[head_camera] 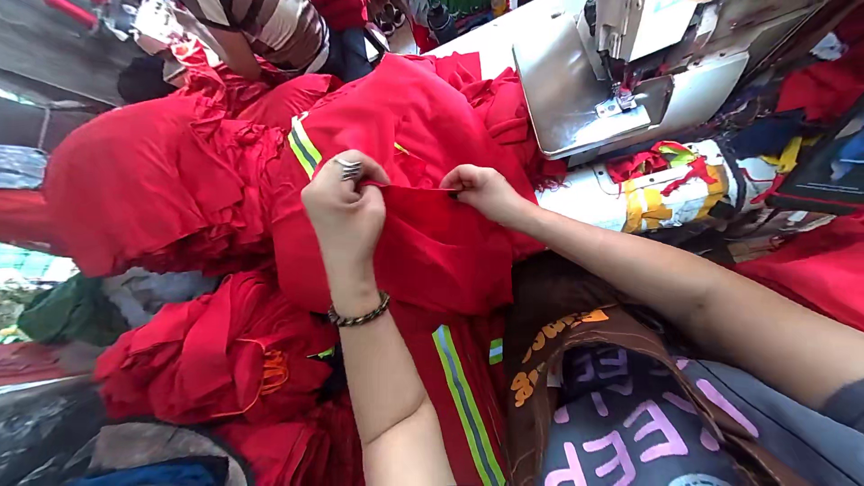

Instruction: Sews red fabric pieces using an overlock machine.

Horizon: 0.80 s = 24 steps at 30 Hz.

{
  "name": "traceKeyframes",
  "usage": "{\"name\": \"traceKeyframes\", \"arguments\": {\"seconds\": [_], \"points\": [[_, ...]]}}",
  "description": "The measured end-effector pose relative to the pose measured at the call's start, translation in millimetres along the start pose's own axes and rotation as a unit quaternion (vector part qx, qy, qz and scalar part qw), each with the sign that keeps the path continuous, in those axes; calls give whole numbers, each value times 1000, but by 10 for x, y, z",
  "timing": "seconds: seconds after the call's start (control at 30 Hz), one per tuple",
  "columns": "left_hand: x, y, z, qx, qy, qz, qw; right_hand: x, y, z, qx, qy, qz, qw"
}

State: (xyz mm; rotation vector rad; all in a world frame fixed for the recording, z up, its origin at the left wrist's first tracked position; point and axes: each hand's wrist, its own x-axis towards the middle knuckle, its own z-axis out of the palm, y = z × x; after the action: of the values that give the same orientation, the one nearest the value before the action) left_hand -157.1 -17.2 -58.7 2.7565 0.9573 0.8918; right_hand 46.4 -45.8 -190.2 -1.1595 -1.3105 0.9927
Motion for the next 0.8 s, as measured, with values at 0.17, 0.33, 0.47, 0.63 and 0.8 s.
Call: {"name": "traceKeyframes", "arguments": {"seconds": [0.17, 0.33, 0.47, 0.63, 0.8], "points": [[-413, -210, 375, 24, -2, -204, 979, -444, -107, -370, 115, -93, 119, 982], [-752, -270, 1277, 205, 34, -206, 956, -562, -334, -710, -303, -147, -32, 941], [-753, -286, 1323, 213, 62, -222, 950, -183, -572, -847, -522, -46, -171, 834], [-767, -296, 1286, 196, 71, -207, 956, 423, -412, -931, -648, -71, -1, 758], [-749, -92, 1031, 75, 103, -249, 960, 564, -809, -1153, -580, 7, -26, 814]]}}
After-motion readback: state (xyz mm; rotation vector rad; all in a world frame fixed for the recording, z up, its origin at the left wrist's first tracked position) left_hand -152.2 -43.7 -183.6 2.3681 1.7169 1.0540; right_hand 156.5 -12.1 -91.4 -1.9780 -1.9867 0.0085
